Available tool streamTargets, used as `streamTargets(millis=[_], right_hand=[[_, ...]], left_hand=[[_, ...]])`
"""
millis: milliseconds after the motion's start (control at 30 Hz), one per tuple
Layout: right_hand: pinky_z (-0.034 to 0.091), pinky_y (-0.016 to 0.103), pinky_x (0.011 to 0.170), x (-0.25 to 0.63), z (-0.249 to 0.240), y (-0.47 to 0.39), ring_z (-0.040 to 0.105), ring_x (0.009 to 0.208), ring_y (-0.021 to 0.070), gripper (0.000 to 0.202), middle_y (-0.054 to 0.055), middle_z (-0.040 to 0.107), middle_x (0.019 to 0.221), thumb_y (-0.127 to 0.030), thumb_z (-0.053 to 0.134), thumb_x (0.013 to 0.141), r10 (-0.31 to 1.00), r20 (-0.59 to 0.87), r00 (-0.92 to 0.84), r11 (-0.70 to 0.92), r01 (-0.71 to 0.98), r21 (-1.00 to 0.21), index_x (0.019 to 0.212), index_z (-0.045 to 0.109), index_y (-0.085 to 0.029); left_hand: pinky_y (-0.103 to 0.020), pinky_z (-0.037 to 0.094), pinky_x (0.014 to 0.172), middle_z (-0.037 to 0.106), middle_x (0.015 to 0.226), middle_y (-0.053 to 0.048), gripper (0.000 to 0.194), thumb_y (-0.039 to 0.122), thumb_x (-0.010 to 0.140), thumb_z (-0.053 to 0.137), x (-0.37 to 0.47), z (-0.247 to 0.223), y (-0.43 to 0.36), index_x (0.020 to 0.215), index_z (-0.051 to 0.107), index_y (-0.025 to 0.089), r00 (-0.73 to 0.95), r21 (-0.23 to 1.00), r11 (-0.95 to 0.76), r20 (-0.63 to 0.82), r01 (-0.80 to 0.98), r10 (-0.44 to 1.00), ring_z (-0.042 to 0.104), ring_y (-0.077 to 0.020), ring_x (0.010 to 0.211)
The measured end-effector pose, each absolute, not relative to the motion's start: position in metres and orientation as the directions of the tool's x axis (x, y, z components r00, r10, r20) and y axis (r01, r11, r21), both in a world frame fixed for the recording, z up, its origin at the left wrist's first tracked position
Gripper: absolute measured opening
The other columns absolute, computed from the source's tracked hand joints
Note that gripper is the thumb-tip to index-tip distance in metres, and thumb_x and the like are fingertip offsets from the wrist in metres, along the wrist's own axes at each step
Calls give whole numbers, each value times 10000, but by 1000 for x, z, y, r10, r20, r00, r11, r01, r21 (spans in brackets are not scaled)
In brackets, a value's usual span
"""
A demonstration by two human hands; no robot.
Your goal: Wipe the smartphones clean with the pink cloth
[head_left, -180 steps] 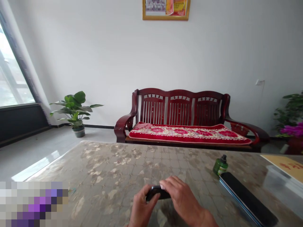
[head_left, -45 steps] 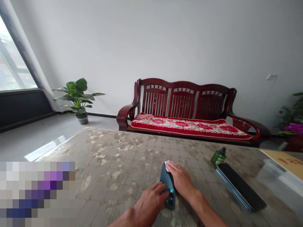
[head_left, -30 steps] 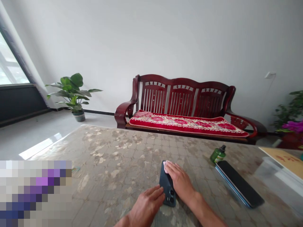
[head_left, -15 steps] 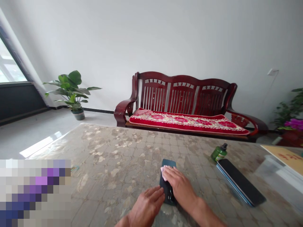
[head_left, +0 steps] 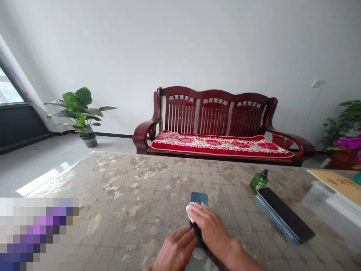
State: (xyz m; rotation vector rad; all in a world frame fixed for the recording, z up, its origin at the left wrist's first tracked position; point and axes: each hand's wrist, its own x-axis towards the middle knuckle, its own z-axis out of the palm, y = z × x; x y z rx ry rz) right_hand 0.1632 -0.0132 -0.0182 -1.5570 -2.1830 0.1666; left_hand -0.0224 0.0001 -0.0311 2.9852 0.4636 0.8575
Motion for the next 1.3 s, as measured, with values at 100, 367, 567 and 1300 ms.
streamTargets(millis=[100,367,567,1300], right_hand=[[379,431,1107,175,-10,13,537,1262,214,447,61,611,1329,-73,431,908,953,270,-138,239,889,-391,1274,623,-243],[390,425,1102,183,-23,7,524,1276,219,465,92,582,1357,-72,406,894,956,291,-49,172,892,-417,1286,618,-206],[385,420,1109,193,-24,-3,539,1259,201,465,68,604,1336,-68,404,899,947,313,-74,215,870,-444,1270,630,-234],[468,379,1065,207,-42,-37,568,1229,187,406,15,629,1304,-138,421,962,910,408,-80,313,778,-545,1279,619,-296]], left_hand=[[-251,551,867,698,1144,-83,271,176,934,455,-26,-35,1,1154,612,183,822,47,-960,505,277,262,662,-196,1047],[-250,557,861,703,1153,-75,288,150,927,439,-27,-41,3,1149,621,174,834,-19,-956,493,294,247,667,-197,1047],[-272,572,841,703,1159,-70,272,164,923,458,-26,-33,1,1142,619,174,840,-4,-955,478,295,258,674,-212,1040],[-259,512,907,697,1049,-42,265,121,964,395,-20,-4,4,1051,624,224,881,303,-906,280,296,381,666,-167,971]])
